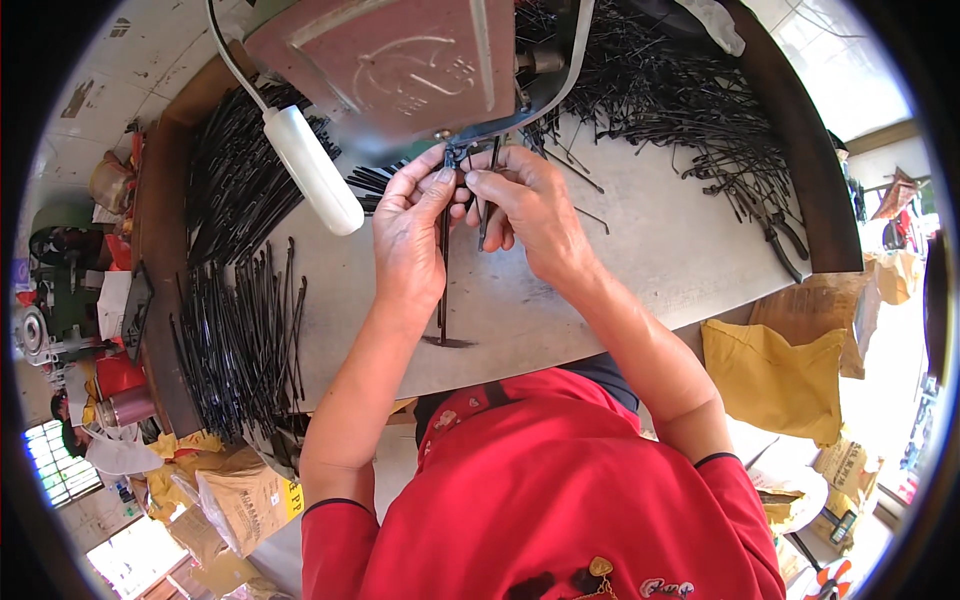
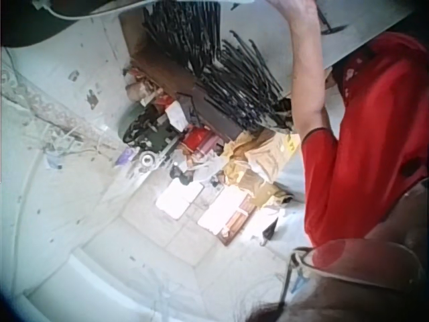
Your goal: The person repeatedly picks up thin black metal rods from a pile on a workbench, inserts them into a manual bending machine, and operates a lever to bend them. The bent rods are then placed into a separate pile on the table. The process is repeated continuously throughout the clip.
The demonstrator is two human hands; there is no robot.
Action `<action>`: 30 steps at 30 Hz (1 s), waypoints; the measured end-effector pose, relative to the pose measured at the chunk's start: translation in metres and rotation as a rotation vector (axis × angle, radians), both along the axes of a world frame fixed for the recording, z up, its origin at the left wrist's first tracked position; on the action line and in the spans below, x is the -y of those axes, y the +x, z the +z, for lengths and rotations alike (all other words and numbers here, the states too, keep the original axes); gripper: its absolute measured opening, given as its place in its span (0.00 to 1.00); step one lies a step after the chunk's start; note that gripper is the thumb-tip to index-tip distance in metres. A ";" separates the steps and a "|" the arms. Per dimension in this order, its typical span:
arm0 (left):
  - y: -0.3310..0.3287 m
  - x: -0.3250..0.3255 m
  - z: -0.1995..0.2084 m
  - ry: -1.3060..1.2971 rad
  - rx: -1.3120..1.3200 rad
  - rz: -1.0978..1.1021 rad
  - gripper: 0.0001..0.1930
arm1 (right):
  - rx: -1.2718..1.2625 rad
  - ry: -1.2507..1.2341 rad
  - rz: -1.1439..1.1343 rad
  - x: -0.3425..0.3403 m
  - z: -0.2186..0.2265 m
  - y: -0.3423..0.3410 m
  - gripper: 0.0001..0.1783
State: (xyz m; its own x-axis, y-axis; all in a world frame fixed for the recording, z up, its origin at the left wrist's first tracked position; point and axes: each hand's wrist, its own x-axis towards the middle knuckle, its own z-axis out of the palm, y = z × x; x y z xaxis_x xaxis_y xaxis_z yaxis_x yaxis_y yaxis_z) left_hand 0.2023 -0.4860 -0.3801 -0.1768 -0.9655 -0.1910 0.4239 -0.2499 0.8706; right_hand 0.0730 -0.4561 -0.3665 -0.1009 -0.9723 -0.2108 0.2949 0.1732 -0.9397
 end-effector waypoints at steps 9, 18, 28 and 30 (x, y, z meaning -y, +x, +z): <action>0.003 0.001 0.007 0.035 0.061 -0.036 0.15 | 0.004 0.000 0.003 -0.002 0.004 -0.001 0.11; 0.005 0.002 0.008 0.043 0.065 -0.046 0.15 | -0.016 0.002 0.025 -0.003 0.004 0.000 0.15; 0.001 -0.002 -0.002 0.002 -0.013 -0.009 0.15 | -0.146 -0.071 -0.006 -0.005 0.001 0.005 0.13; 0.000 -0.002 -0.001 0.014 -0.007 -0.009 0.16 | -0.150 -0.090 -0.006 -0.003 -0.003 0.003 0.12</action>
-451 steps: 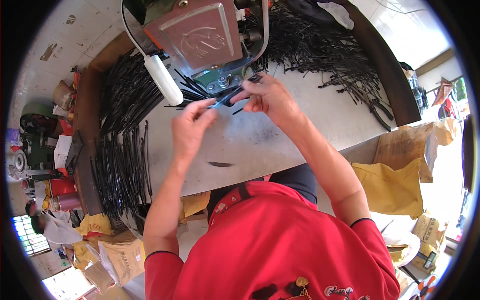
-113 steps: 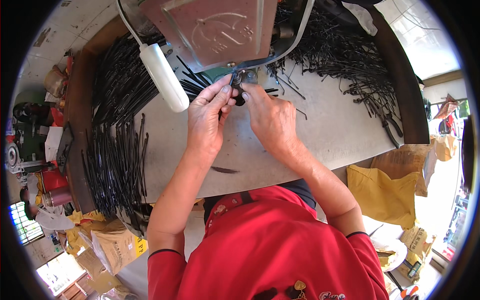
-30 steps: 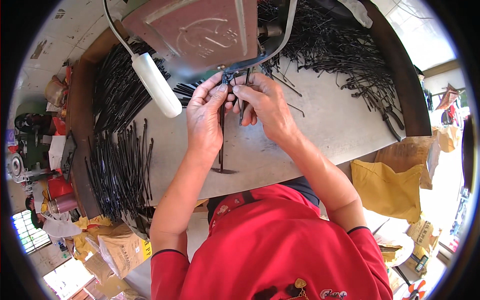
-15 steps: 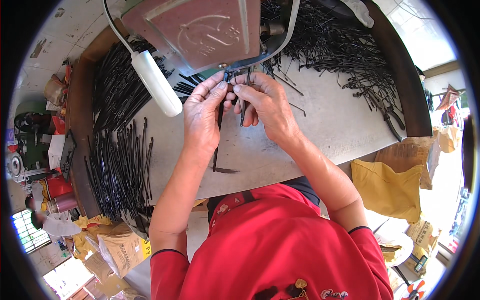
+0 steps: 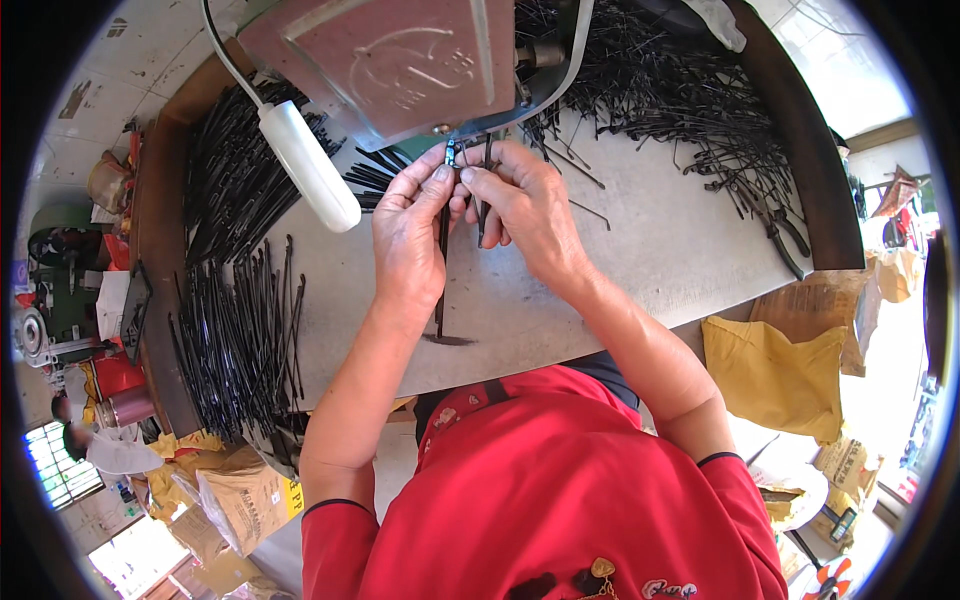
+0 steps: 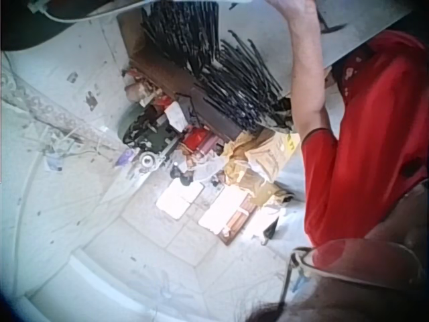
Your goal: The person repeatedly picks up thin black metal rods from a pile on a workbench, inserts them into a manual bending machine, and operates a lever to bend them. The bent rods are then placed into a separate pile on the table. The process is repeated continuously throughout the clip.
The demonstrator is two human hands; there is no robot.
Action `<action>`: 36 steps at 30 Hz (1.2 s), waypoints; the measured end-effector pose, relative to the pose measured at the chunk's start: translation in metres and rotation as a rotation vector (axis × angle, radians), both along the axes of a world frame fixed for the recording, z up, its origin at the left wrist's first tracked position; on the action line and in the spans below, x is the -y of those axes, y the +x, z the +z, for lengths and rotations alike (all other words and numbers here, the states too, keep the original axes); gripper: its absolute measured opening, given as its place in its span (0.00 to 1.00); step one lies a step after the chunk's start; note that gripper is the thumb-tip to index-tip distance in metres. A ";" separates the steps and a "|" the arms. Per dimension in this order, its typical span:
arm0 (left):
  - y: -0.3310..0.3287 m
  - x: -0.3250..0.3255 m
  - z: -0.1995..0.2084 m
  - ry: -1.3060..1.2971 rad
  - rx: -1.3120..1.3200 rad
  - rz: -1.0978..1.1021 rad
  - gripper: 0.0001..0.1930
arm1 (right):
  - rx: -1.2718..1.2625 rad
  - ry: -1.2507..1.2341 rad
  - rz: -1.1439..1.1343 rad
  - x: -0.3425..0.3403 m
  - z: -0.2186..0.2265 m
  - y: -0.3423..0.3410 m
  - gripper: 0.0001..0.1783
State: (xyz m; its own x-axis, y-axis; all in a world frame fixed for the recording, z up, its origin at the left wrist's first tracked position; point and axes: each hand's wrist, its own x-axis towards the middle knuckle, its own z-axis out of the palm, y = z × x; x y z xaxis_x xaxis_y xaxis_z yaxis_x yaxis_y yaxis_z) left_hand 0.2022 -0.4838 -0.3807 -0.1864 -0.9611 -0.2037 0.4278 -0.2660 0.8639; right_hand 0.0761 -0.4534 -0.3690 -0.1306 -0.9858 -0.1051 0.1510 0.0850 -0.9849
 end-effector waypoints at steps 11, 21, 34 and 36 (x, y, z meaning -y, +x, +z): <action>0.023 0.025 0.014 0.113 0.112 -0.241 0.13 | -0.088 0.181 0.178 0.018 0.013 -0.023 0.11; 0.019 0.006 0.022 0.075 0.213 -0.188 0.14 | 0.090 0.178 0.184 0.016 0.005 -0.025 0.11; 0.031 -0.048 0.018 -0.090 0.378 -0.247 0.20 | -0.036 0.116 0.210 -0.002 0.011 -0.014 0.17; 0.036 -0.044 0.016 -0.057 0.352 -0.241 0.20 | -0.018 0.121 0.185 -0.006 0.013 -0.016 0.19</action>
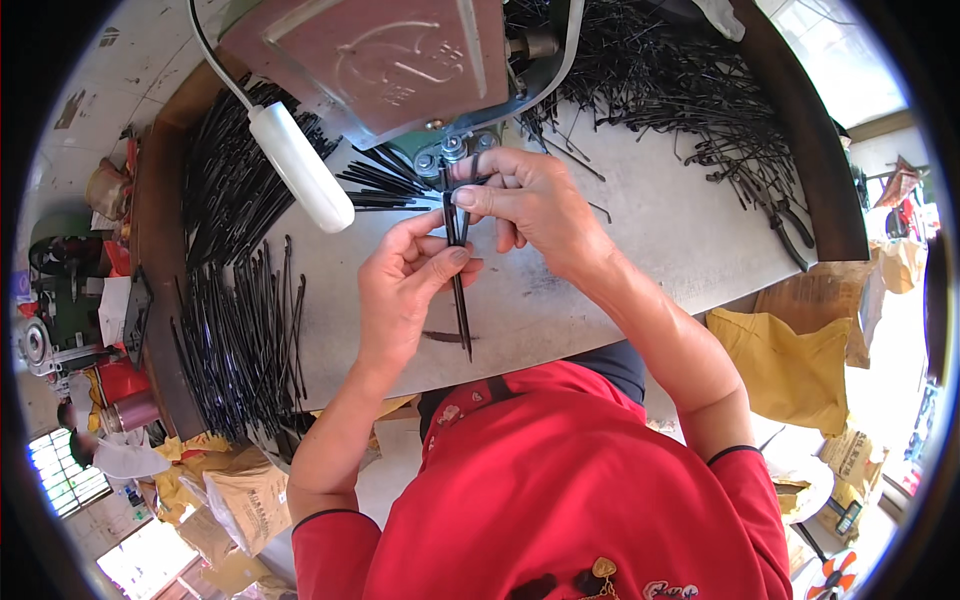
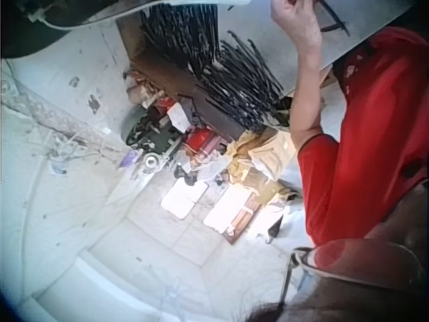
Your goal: The person repeatedly picks up thin black metal rods from a pile on a workbench, inserts them into a manual bending machine, and operates a lever to bend them. The bent rods are then placed into a separate pile on the table. The process is repeated continuously throughout the clip.
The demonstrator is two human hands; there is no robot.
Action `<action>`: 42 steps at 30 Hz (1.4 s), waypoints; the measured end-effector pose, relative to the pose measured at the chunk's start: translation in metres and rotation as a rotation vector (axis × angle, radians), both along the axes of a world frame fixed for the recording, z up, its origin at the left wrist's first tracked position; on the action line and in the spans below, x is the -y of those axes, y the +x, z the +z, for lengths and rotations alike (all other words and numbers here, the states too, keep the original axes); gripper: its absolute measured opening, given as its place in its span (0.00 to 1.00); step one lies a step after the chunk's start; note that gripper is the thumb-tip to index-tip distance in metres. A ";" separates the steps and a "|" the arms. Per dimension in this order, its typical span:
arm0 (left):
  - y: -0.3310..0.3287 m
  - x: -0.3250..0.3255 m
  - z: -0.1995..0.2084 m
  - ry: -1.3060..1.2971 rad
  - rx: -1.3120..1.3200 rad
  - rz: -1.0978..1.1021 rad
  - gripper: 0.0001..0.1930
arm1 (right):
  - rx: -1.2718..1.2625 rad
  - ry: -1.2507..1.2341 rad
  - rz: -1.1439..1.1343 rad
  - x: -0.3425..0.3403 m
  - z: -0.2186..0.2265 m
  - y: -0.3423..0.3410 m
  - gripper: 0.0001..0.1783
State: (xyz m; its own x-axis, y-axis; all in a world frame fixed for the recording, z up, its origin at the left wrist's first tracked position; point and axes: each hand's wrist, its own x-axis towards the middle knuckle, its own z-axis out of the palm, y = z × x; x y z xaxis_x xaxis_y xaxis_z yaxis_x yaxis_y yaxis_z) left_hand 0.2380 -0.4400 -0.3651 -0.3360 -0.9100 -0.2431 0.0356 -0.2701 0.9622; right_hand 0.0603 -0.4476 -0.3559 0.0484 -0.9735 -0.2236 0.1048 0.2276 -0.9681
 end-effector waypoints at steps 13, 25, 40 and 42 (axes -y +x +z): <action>-0.001 -0.007 -0.006 -0.225 0.199 -0.059 0.16 | 0.078 0.031 0.029 -0.011 -0.005 -0.006 0.17; 0.017 0.069 -0.003 -0.206 -0.041 0.303 0.11 | 0.584 0.032 -0.275 0.016 -0.025 -0.018 0.13; -0.009 0.059 -0.010 -0.205 -0.186 0.375 0.09 | 0.740 -0.063 -0.436 0.013 -0.040 -0.004 0.11; -0.006 0.057 -0.012 -0.114 -0.174 0.385 0.09 | 0.708 -0.065 -0.457 0.007 -0.039 0.003 0.11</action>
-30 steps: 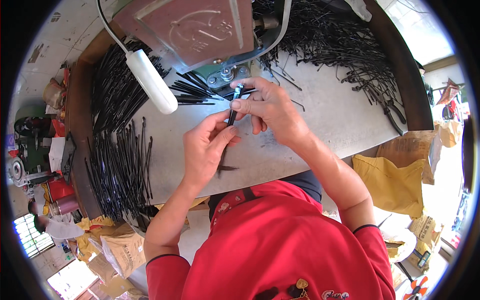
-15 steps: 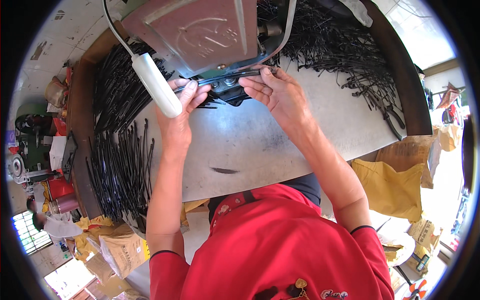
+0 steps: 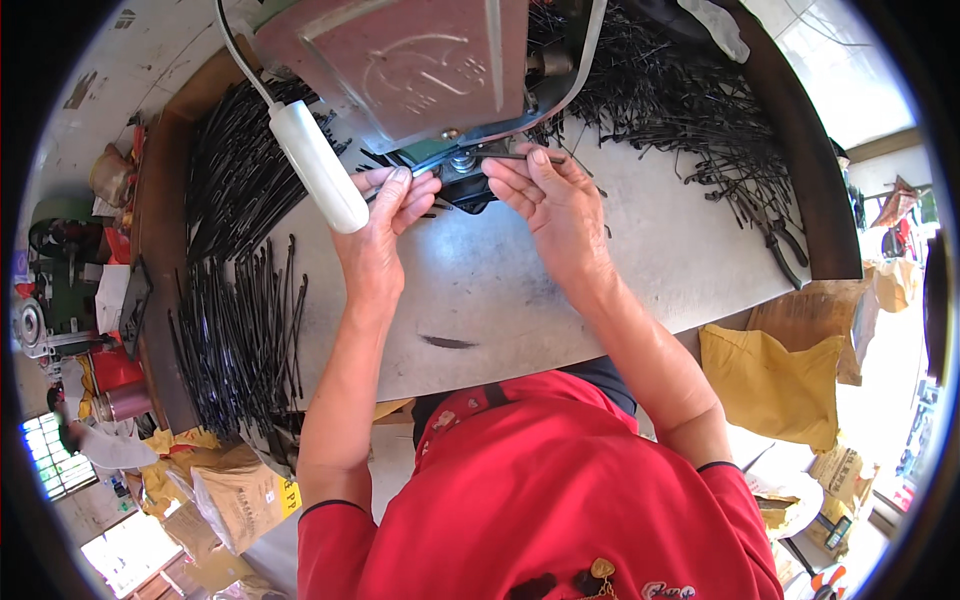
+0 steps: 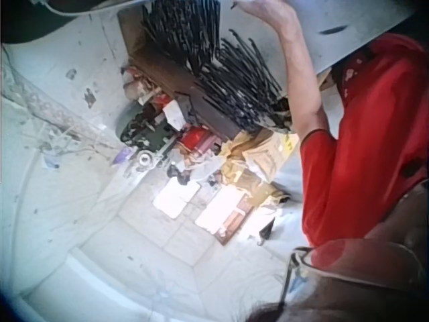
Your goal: The person repeatedly picks up thin black metal rods from a pile on a workbench, inserts them into a manual bending machine, and operates a lever to bend them. The bent rods are then placed into a separate pile on the table. The process is repeated continuously throughout the clip.
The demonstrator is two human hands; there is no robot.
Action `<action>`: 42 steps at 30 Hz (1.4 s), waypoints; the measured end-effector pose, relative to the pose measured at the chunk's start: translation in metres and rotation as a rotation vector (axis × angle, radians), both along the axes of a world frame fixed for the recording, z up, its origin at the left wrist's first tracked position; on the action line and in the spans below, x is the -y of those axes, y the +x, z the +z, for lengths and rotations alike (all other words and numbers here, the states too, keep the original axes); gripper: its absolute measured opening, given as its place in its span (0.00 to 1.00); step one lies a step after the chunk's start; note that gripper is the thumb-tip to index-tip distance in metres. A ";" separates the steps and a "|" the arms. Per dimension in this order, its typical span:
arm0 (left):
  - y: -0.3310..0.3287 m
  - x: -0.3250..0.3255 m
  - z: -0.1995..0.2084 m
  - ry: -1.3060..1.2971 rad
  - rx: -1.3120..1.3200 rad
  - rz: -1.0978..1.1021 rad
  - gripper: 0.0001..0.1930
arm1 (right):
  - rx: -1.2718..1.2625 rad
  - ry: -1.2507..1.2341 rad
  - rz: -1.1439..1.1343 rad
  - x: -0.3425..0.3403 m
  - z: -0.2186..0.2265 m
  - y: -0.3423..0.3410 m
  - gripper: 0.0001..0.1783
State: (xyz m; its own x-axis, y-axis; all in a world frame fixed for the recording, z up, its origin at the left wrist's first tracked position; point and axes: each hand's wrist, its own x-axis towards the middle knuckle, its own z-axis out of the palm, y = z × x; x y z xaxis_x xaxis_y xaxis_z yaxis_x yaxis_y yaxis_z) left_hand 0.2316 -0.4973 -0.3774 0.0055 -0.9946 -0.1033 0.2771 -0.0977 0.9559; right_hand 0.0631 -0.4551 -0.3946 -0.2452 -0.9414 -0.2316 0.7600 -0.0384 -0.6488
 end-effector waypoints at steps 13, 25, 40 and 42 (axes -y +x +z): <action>-0.005 0.002 0.004 0.002 -0.043 0.007 0.08 | -0.050 -0.042 -0.008 0.001 0.006 -0.005 0.11; 0.004 0.021 0.008 0.071 0.137 -0.077 0.13 | -0.033 0.018 0.205 0.023 0.010 -0.038 0.13; 0.031 0.028 -0.013 0.195 -0.351 0.112 0.10 | -1.609 0.049 -0.106 -0.040 0.016 -0.109 0.10; 0.030 0.023 0.001 0.188 -0.307 0.140 0.09 | -2.062 0.220 -0.324 -0.048 0.015 -0.152 0.07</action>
State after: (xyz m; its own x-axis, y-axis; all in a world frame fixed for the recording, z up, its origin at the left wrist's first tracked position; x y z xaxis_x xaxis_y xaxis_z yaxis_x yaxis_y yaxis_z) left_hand 0.2614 -0.5200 -0.3760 0.0804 -0.9500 -0.3017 0.5703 -0.2044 0.7956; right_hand -0.0889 -0.4067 -0.3795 -0.3428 -0.8235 0.4519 -0.9162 0.1868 -0.3545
